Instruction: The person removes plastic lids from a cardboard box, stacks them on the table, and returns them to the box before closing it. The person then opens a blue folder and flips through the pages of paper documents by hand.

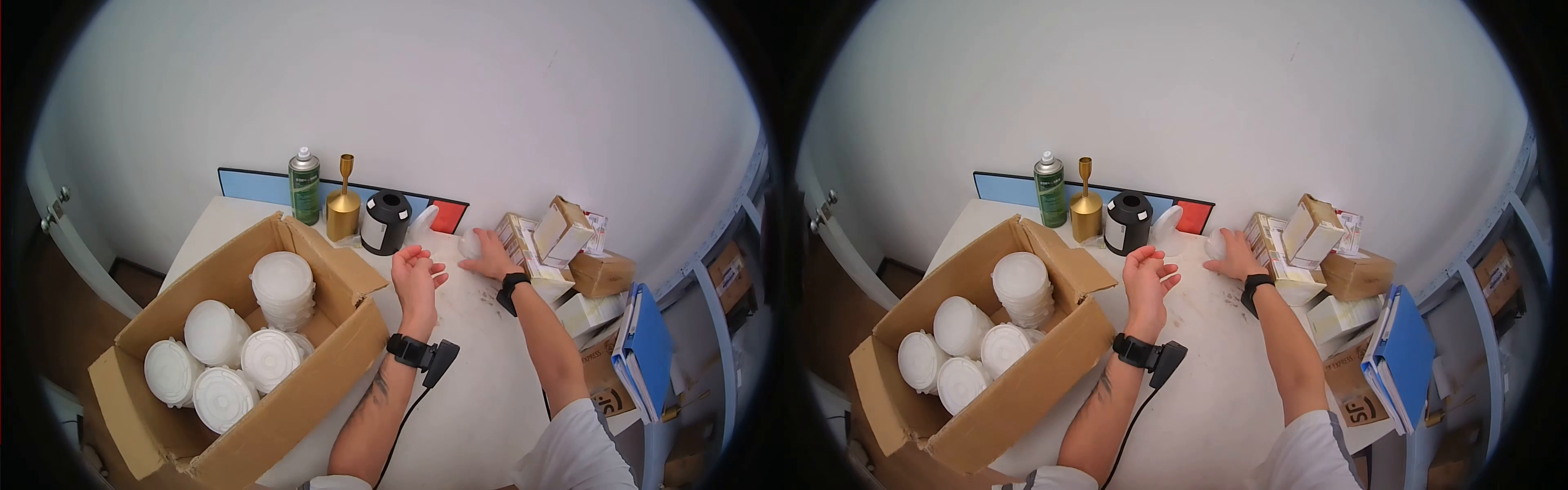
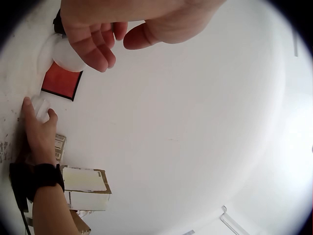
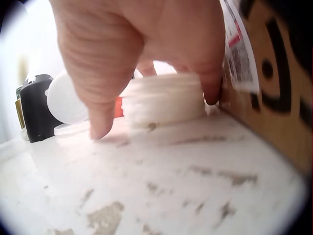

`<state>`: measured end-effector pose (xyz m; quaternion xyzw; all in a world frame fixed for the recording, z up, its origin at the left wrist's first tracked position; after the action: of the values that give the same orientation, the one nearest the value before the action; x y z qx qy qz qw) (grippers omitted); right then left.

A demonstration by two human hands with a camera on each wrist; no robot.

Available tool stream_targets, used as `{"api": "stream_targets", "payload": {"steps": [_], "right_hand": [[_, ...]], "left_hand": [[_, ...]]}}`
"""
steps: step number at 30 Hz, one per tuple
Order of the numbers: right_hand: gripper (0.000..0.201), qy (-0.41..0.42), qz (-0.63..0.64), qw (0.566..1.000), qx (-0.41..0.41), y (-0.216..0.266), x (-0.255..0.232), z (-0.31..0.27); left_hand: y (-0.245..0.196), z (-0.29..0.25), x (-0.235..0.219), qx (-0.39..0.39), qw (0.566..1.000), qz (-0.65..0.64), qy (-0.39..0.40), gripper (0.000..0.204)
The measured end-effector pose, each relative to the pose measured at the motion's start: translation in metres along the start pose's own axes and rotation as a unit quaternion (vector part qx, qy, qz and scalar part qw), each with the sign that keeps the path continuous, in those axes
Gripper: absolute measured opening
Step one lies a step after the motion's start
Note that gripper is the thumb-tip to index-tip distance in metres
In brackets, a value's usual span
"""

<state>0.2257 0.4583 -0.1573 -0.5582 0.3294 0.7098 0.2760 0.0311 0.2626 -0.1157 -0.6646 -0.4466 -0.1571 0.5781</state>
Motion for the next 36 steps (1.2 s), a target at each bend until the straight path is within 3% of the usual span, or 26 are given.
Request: {"api": "stream_targets", "payload": {"steps": [2,5,7,8,9,10,11,13,15,16,17,20,21,23,25,27,29,31,33,34,36], "right_hand": [[0.092,-0.078,0.063,0.992,0.079,0.001,0.009,0.0],[0.086,-0.068,0.037,0.997,0.022,0.03,-0.001,-0.01],[0.076,-0.032,0.067,0.997,0.032,0.057,-0.027,-0.028],[0.071,-0.026,0.271,0.961,0.037,0.065,-0.034,-0.035],[0.067,-0.02,0.462,0.885,0.042,0.075,-0.042,-0.043],[0.069,-0.019,0.503,0.863,0.043,0.09,-0.057,-0.056],[0.069,-0.016,0.501,0.864,0.046,0.097,-0.06,-0.066],[0.077,-0.05,0.514,0.851,-0.093,0.117,-0.065,-0.08],[0.087,-0.068,0.375,0.919,-0.096,0.14,-0.068,-0.09],[0.088,-0.078,0.275,0.951,-0.117,0.148,-0.07,-0.093],[0.089,-0.108,0.273,0.946,-0.136,0.152,-0.069,-0.092],[0.084,-0.136,0.16,0.974,-0.087,0.184,-0.093,-0.089],[0.083,-0.166,0.122,0.973,-0.102,0.2,-0.104,-0.087],[0.086,-0.202,0.096,0.964,-0.144,0.216,-0.122,-0.078],[0.091,-0.243,0.264,0.912,-0.197,0.265,-0.155,-0.079],[0.097,-0.127,0.376,0.883,-0.251,0.32,-0.172,-0.074],[0.1,-0.049,0.443,0.84,-0.31,0.369,-0.168,-0.065],[0.098,-0.025,0.374,0.845,-0.381,0.4,-0.153,-0.054],[0.096,0.078,0.174,0.855,-0.483,0.431,-0.147,-0.048],[0.089,0.142,0.14,0.827,-0.526,0.438,-0.136,-0.044],[0.083,0.186,0.161,0.834,-0.494,0.442,-0.128,-0.039]], "left_hand": [[0.002,0.003,-0.002,0.005,1.0,0.018,0.0,0.027],[0.011,0.01,-0.006,-0.003,0.999,0.034,0.009,0.025],[0.021,0.015,-0.009,-0.004,0.999,0.051,0.006,0.024],[0.025,0.016,-0.008,-0.007,0.999,0.051,0.006,0.024],[0.028,0.017,-0.009,0.001,0.997,0.072,-0.01,0.024],[0.032,0.016,-0.008,0.008,0.995,0.091,-0.026,0.026],[0.026,0.009,-0.002,0.005,0.996,0.088,-0.026,0.026],[0.018,-0.003,0.01,-0.113,0.992,-0.001,0.047,0.033],[0.038,0.017,0.006,-0.033,0.994,0.011,0.105,0.046],[0.036,0.015,0.005,0.012,0.993,0.069,0.096,0.041],[0.033,0.014,0.003,0.052,0.987,0.13,0.076,0.037],[0.034,0.025,0.009,0.039,0.995,0.022,0.09,0.051],[0.022,0.019,0.009,0.025,0.994,-0.042,0.095,0.057],[0.007,-0.002,0.012,-0.09,0.975,-0.158,0.125,0.081],[0.028,0.023,0.009,-0.1,0.971,-0.175,0.129,0.081],[0.045,0.04,0.007,-0.02,0.977,-0.124,0.173,0.066],[0.052,0.037,0.007,-0.054,0.977,-0.127,0.16,0.062],[0.055,0.032,0.01,-0.116,0.975,-0.135,0.136,0.056],[0.043,0.023,0.014,-0.172,0.968,-0.145,0.109,0.051],[0.037,0.017,0.016,-0.201,0.964,-0.15,0.094,0.049],[0.019,0.008,0.015,-0.199,0.963,-0.151,0.097,0.048]]}}
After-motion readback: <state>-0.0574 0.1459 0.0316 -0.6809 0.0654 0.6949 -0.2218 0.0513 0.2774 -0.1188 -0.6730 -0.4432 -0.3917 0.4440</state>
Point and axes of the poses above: each hand's wrist, its own z-axis towards the middle knuckle, its own x-axis out of the palm, y = z × x, the point moved 3 cm from there along z, towards the middle knuckle, and after that the axes turned 9 degrees about -x, right-handed, at the moved point
